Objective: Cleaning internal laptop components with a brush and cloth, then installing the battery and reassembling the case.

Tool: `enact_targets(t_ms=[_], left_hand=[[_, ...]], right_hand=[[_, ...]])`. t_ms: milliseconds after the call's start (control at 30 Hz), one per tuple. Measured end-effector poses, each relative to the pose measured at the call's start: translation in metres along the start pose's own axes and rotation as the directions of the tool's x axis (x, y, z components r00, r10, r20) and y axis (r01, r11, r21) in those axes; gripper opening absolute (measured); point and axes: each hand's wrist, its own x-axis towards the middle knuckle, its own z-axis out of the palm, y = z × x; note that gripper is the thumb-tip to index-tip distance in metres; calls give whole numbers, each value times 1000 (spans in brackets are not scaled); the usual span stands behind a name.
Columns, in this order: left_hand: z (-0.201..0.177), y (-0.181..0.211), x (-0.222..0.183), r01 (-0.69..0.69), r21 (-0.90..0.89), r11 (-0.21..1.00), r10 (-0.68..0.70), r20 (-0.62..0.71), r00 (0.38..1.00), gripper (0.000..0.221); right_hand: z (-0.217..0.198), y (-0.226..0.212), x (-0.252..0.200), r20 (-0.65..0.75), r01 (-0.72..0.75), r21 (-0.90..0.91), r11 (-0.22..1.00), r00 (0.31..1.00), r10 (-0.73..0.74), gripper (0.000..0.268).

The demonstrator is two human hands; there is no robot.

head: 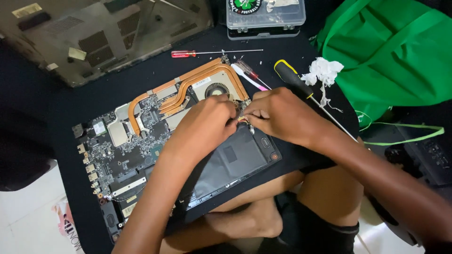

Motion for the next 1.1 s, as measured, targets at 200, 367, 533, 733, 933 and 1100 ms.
enact_targets(t_ms=[200,367,533,733,933,1100], left_hand=[[-7,3,-2,-71,30,997,69,41,997,29],[-8,-1,-3,-101,20,995,100,33,994,30],[-16,7,-39,-82,19,996,83,-88,993,15],[-26,8,-160,129,-139,982,-169,-329,929,38],[16,-13,-214,336,52,940,-298,-349,888,64],[14,-8,-211,283,14,959,-250,-427,869,51]], right_hand=[[1,2,0,23,30,-18,999,999,-30,20],[1,3,-1,32,27,-20,999,999,-26,20],[1,1,-10,0,39,-82,996,999,-39,10],[-12,-43,-47,56,-73,113,991,996,67,44],[14,-45,-60,-123,202,-6,979,972,-201,21],[10,-46,-61,-26,132,-52,990,991,-134,36]])
